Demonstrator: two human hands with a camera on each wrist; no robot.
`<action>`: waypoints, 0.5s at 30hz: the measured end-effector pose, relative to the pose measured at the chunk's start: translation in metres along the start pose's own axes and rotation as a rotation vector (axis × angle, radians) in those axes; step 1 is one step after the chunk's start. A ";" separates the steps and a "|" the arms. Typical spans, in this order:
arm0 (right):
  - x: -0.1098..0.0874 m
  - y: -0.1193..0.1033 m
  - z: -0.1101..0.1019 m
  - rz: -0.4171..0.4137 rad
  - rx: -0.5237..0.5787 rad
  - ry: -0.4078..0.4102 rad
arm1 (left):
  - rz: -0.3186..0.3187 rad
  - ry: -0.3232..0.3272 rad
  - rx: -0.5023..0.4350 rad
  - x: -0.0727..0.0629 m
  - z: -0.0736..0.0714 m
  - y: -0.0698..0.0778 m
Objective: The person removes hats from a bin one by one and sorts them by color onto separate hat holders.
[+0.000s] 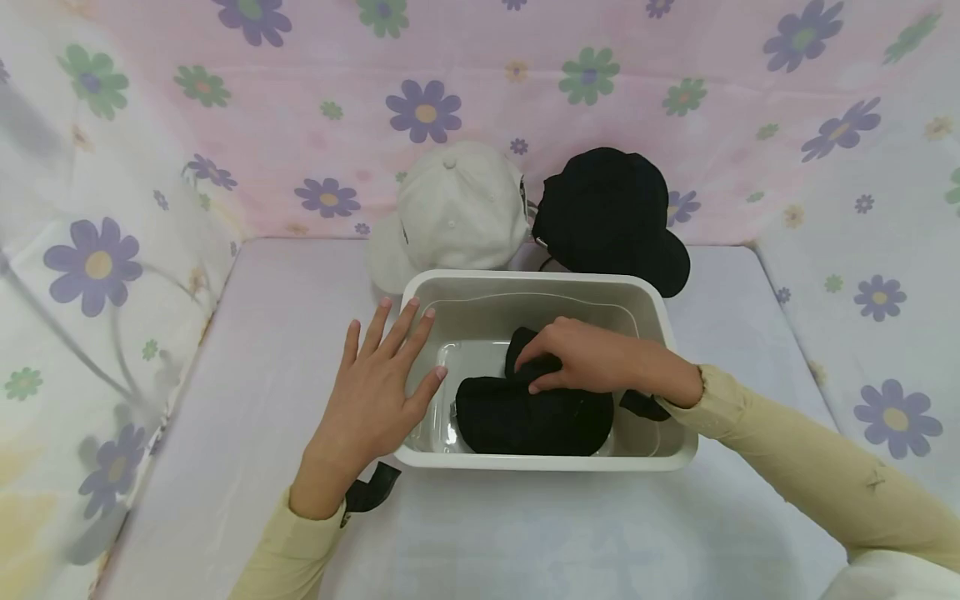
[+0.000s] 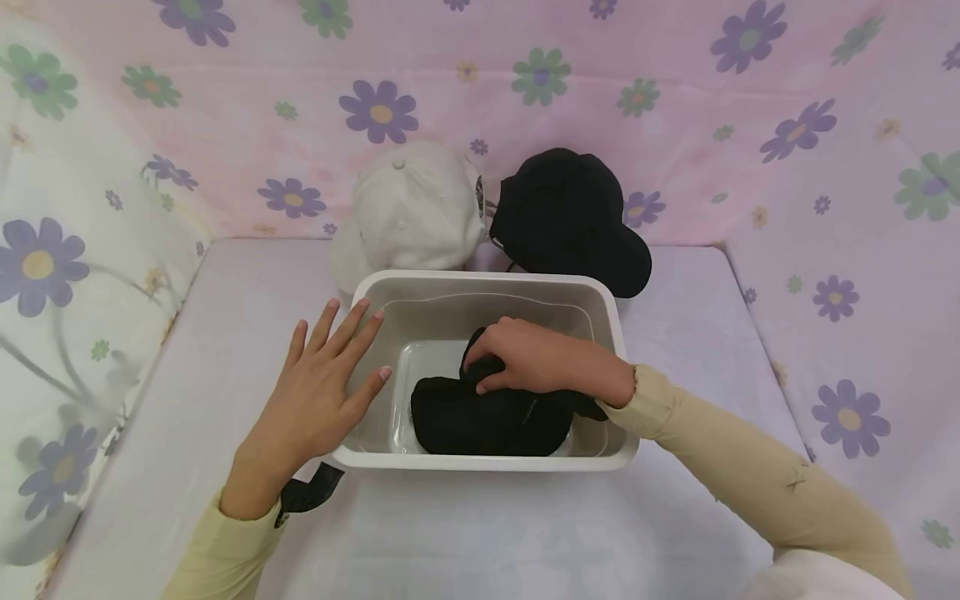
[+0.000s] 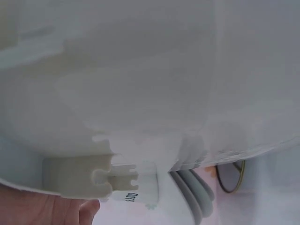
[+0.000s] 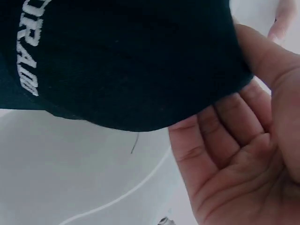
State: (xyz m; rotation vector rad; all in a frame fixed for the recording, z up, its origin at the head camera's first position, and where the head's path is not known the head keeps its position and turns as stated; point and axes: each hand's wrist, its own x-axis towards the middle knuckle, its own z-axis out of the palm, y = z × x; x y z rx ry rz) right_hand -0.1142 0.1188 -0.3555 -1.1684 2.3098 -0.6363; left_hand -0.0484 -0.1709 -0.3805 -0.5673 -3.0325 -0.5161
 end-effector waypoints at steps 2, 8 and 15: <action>-0.005 0.001 -0.001 -0.011 0.010 0.022 | 0.000 0.002 0.004 0.000 0.000 0.001; -0.023 -0.001 -0.005 -0.013 0.039 0.051 | -0.004 -0.010 -0.006 0.000 0.001 0.002; -0.037 -0.003 -0.013 -0.020 0.024 0.154 | -0.003 -0.003 -0.032 -0.001 0.001 0.000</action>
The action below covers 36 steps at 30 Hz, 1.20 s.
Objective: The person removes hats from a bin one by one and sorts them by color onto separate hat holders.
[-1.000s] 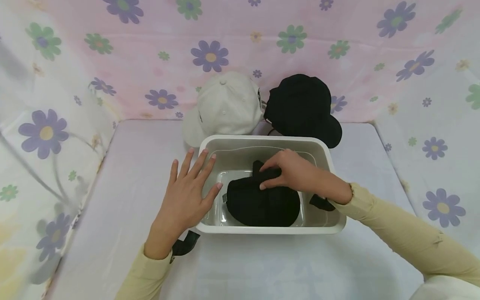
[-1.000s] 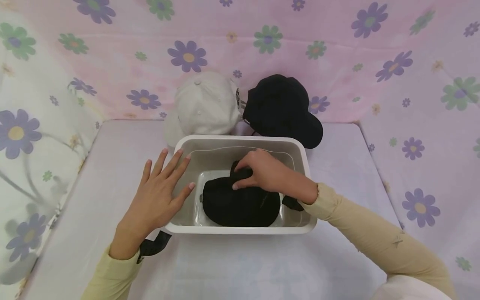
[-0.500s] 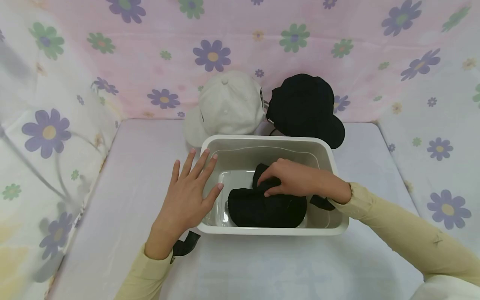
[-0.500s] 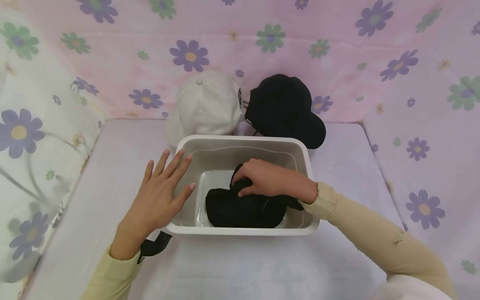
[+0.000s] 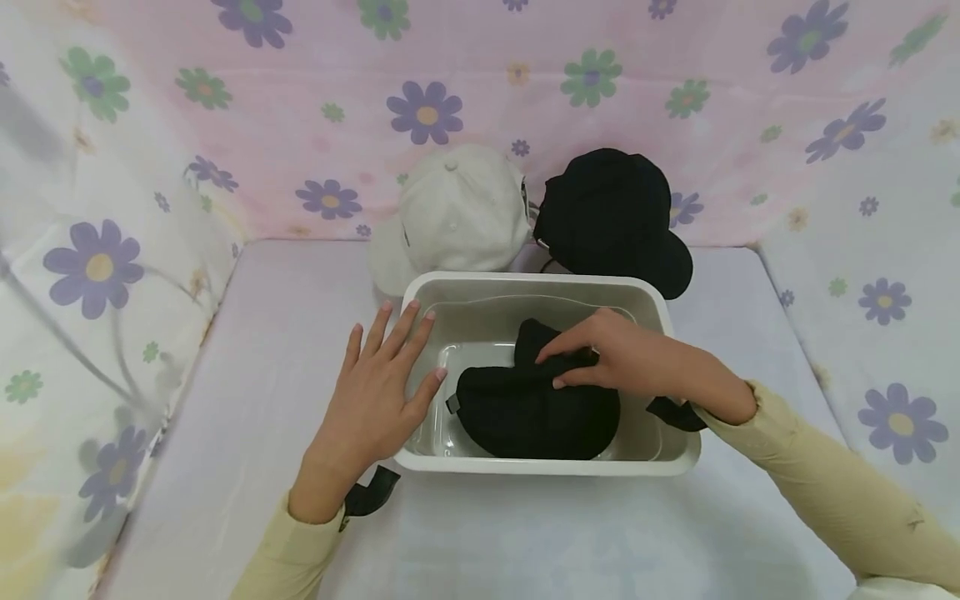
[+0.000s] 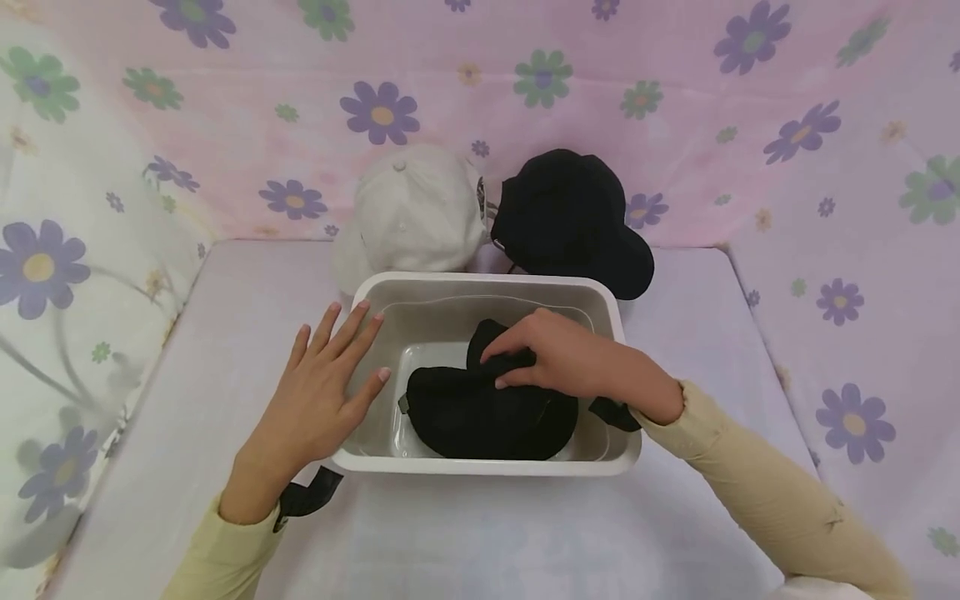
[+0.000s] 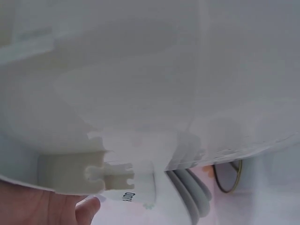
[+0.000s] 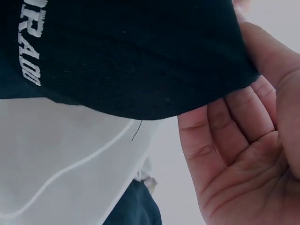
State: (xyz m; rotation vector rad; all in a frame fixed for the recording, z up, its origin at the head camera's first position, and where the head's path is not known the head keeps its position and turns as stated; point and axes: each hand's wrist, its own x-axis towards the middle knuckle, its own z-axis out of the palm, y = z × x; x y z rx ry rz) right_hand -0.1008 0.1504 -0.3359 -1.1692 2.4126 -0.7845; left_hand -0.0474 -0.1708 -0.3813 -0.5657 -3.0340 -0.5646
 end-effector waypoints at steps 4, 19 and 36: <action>-0.009 0.000 -0.007 -0.015 0.006 0.069 | 0.007 0.006 -0.006 0.000 0.001 0.000; -0.028 0.001 -0.026 -0.005 0.067 0.268 | 0.017 0.007 0.001 -0.001 -0.001 -0.003; -0.040 -0.014 -0.063 0.156 0.076 0.522 | 0.018 0.008 -0.015 0.000 0.001 -0.002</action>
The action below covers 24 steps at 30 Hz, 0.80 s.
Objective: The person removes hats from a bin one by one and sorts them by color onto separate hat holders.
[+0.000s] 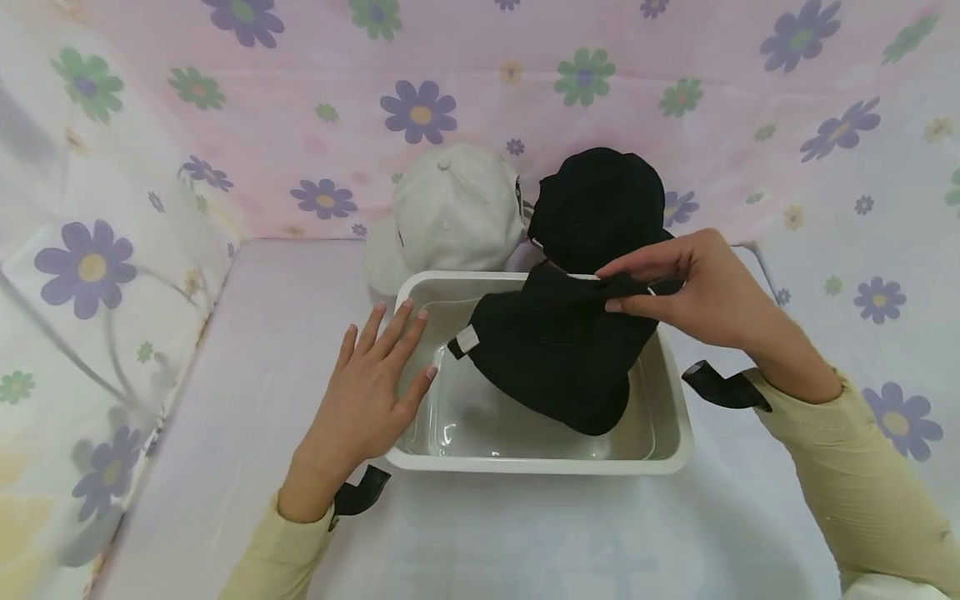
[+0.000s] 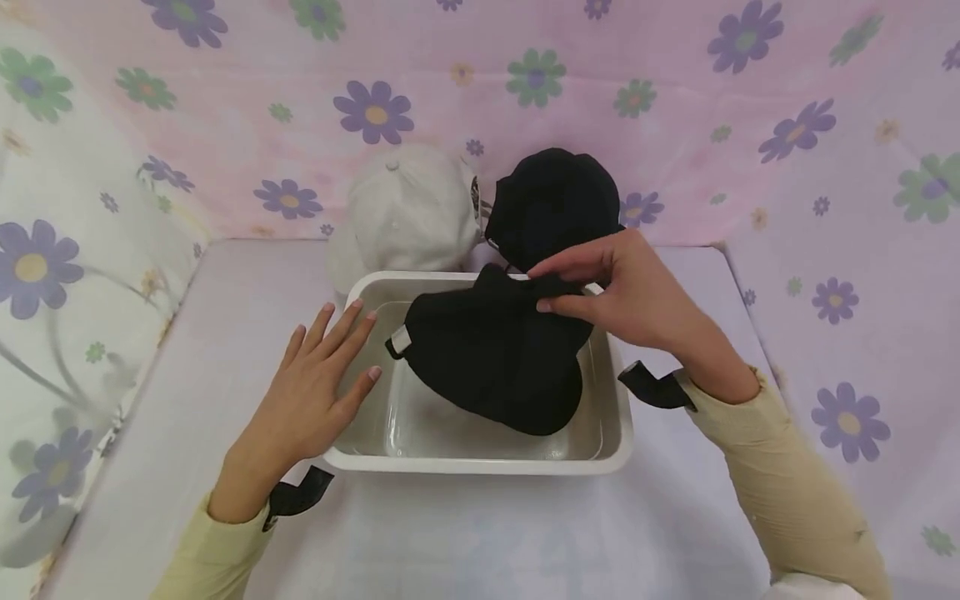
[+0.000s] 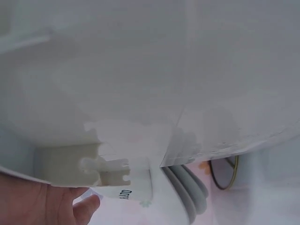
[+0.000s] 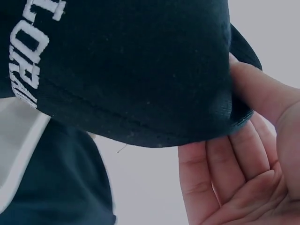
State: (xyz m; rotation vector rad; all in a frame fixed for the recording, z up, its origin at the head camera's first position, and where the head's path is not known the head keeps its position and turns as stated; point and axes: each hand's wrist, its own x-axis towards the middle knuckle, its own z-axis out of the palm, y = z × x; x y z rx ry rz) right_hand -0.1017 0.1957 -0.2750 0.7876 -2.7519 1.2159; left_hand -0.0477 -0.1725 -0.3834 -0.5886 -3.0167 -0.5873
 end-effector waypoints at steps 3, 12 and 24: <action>0.003 -0.007 -0.018 0.011 0.005 0.096 | 0.001 0.005 -0.001 0.000 -0.001 0.000; 0.018 -0.025 -0.069 0.077 0.034 0.376 | 0.003 0.002 -0.013 0.000 -0.002 -0.002; 0.058 -0.003 -0.113 0.288 0.032 0.621 | -0.006 -0.009 -0.043 0.000 -0.003 -0.001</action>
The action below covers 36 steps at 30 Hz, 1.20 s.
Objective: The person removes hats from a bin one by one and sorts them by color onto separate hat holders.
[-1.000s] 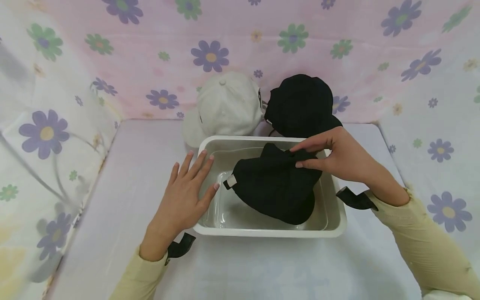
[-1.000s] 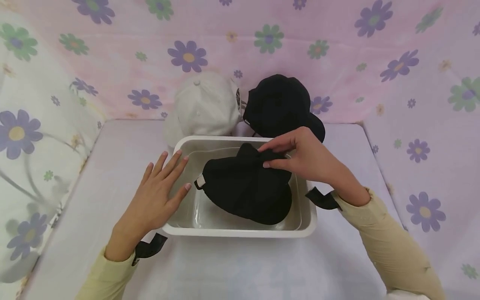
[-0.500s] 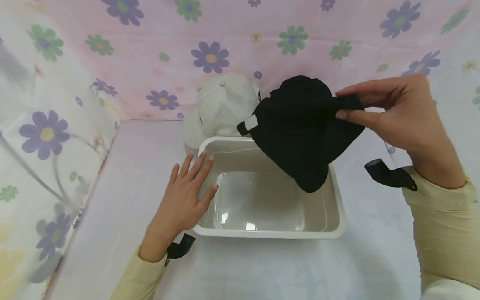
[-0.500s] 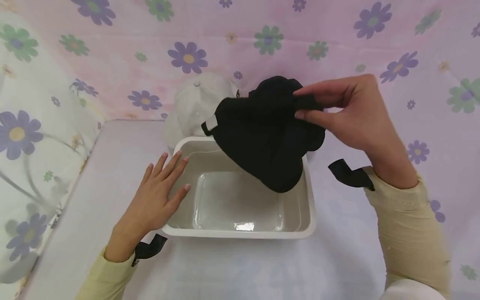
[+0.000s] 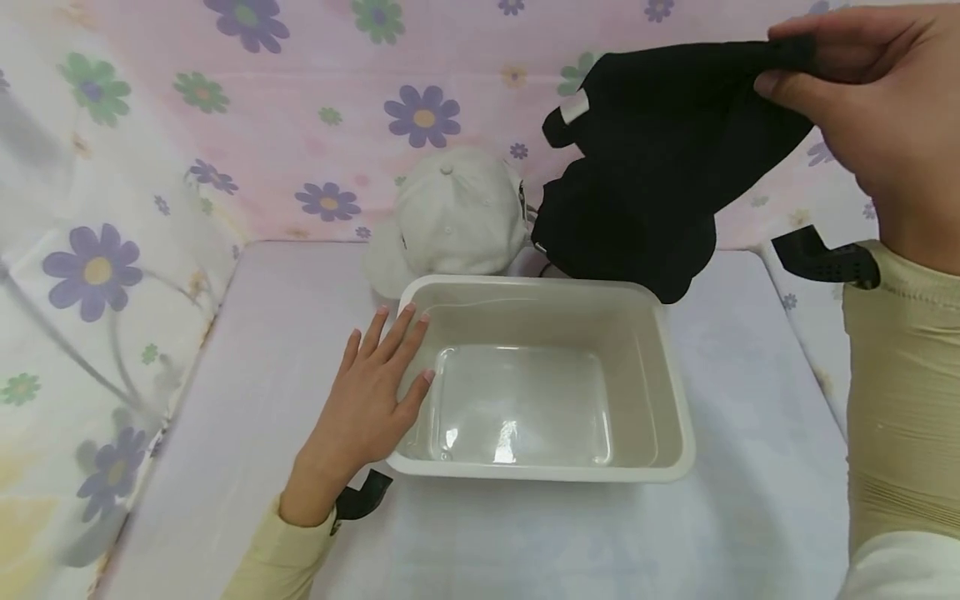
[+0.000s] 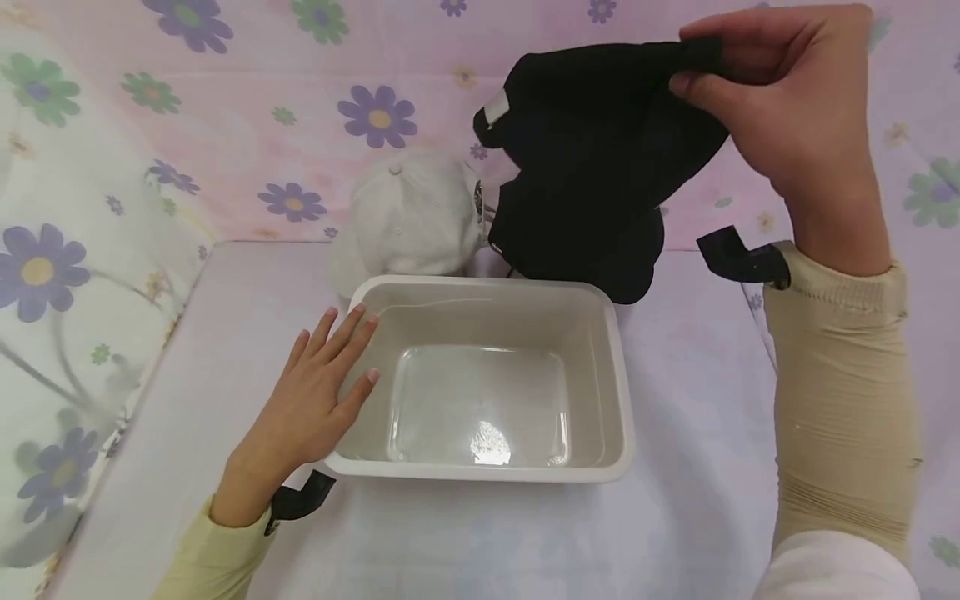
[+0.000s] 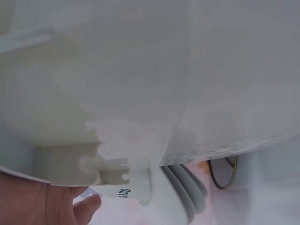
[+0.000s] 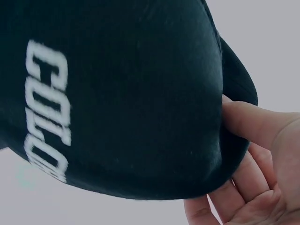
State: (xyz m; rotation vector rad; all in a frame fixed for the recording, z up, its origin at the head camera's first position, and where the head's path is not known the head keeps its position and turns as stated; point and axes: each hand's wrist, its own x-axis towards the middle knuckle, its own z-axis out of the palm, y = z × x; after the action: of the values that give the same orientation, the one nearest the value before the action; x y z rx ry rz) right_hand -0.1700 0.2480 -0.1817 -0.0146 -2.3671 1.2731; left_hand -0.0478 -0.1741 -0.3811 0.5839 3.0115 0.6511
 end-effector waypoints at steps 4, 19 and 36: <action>0.019 0.006 0.005 -0.002 0.072 0.011 | 0.001 0.000 -0.001 -0.001 0.000 0.000; 0.056 0.067 0.071 -0.061 0.107 -0.303 | -0.012 -0.009 -0.005 -0.003 0.000 -0.001; 0.037 0.100 0.103 -0.124 0.069 -0.300 | -0.021 -0.003 -0.036 -0.008 0.000 -0.001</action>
State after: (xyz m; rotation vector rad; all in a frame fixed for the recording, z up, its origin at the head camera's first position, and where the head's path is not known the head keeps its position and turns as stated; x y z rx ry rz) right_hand -0.2634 0.2321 -0.2962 0.3636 -2.5224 1.3767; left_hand -0.0411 -0.1776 -0.3825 0.5513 2.9918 0.7007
